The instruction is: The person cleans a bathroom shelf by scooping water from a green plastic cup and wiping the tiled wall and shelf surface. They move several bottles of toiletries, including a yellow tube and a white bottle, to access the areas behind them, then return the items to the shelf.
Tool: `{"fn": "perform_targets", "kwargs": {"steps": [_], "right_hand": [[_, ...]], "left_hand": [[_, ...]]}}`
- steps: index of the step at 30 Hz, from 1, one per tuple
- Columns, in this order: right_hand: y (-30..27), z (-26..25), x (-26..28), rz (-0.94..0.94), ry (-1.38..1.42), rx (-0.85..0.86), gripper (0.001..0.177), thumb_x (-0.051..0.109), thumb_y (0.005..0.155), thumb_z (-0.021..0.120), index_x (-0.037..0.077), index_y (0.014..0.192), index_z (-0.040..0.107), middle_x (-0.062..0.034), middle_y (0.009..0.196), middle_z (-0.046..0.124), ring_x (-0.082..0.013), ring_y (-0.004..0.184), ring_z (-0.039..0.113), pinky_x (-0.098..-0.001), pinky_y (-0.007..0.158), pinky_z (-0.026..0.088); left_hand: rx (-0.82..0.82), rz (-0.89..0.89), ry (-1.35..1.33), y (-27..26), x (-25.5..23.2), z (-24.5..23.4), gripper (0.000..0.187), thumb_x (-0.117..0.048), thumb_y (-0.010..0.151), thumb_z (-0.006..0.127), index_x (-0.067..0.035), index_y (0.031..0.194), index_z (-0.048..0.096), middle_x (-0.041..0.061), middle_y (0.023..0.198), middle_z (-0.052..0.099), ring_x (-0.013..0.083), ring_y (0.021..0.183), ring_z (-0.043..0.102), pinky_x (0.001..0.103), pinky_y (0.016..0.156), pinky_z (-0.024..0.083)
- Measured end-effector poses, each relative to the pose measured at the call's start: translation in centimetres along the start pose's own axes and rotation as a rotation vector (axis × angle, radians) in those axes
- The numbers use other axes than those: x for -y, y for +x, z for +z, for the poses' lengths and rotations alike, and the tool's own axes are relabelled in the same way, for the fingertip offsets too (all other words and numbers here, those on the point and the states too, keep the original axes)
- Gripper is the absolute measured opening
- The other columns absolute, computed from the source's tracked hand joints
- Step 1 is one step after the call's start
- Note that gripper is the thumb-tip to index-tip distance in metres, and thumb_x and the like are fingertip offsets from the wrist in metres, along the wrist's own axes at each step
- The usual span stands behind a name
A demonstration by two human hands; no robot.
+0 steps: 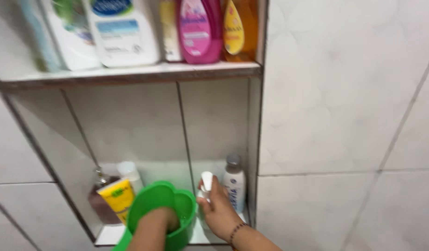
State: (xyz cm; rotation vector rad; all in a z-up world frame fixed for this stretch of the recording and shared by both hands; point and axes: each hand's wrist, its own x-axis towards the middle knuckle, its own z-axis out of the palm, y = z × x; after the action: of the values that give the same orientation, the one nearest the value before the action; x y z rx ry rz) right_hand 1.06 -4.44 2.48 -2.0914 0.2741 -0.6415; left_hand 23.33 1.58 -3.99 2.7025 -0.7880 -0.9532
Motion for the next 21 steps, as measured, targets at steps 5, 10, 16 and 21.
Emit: {"fn": "perform_targets", "kwargs": {"steps": [5, 10, 16, 21], "right_hand": [[-0.6, -0.3, 0.9, 0.063, 0.089, 0.030, 0.036, 0.006, 0.096, 0.058, 0.013, 0.127, 0.042, -0.0126, 0.125, 0.053, -0.0272, 0.112, 0.057, -0.0392, 0.092, 0.051], [-0.3, 0.2, 0.1, 0.001, 0.046, 0.026, 0.037, 0.003, 0.095, 0.059, 0.013, 0.126, 0.041, -0.0132, 0.127, 0.052, -0.0261, 0.116, 0.055, -0.0393, 0.096, 0.051], [-0.1, 0.3, -0.2, -0.063, 0.071, 0.014, 0.038, 0.005, 0.094, 0.060, 0.013, 0.126, 0.040, -0.0128, 0.126, 0.055, -0.0266, 0.118, 0.059, -0.0399, 0.099, 0.051], [-0.2, 0.3, -0.5, -0.103, 0.039, -0.001, 0.054, 0.006, 0.094, 0.062, 0.012, 0.138, 0.031, -0.0137, 0.131, 0.051, -0.0289, 0.125, 0.052, -0.0421, 0.105, 0.043]], "left_hand": [[0.249, -0.067, -0.775, 2.7, 5.4, 2.5, 0.017, -0.011, 0.095, 0.059, -0.008, 0.079, 0.064, 0.006, 0.069, 0.064, 0.0187, 0.061, 0.064, 0.034, 0.058, 0.056], [0.182, 0.024, -0.952, -6.0, 1.1, -3.0, 0.023, -0.010, 0.098, 0.049, -0.002, 0.078, 0.058, 0.008, 0.062, 0.061, 0.0214, 0.056, 0.067, 0.034, 0.058, 0.064], [0.057, 0.233, -1.052, -16.8, -4.5, -9.0, 0.017, -0.004, 0.095, 0.051, 0.002, 0.080, 0.057, 0.009, 0.066, 0.063, 0.0238, 0.059, 0.069, 0.035, 0.062, 0.066], [-0.061, 0.400, -0.733, -23.0, -10.2, -9.5, 0.020, -0.012, 0.094, 0.055, 0.004, 0.088, 0.067, 0.012, 0.076, 0.072, 0.0233, 0.067, 0.075, 0.034, 0.064, 0.065]]}}
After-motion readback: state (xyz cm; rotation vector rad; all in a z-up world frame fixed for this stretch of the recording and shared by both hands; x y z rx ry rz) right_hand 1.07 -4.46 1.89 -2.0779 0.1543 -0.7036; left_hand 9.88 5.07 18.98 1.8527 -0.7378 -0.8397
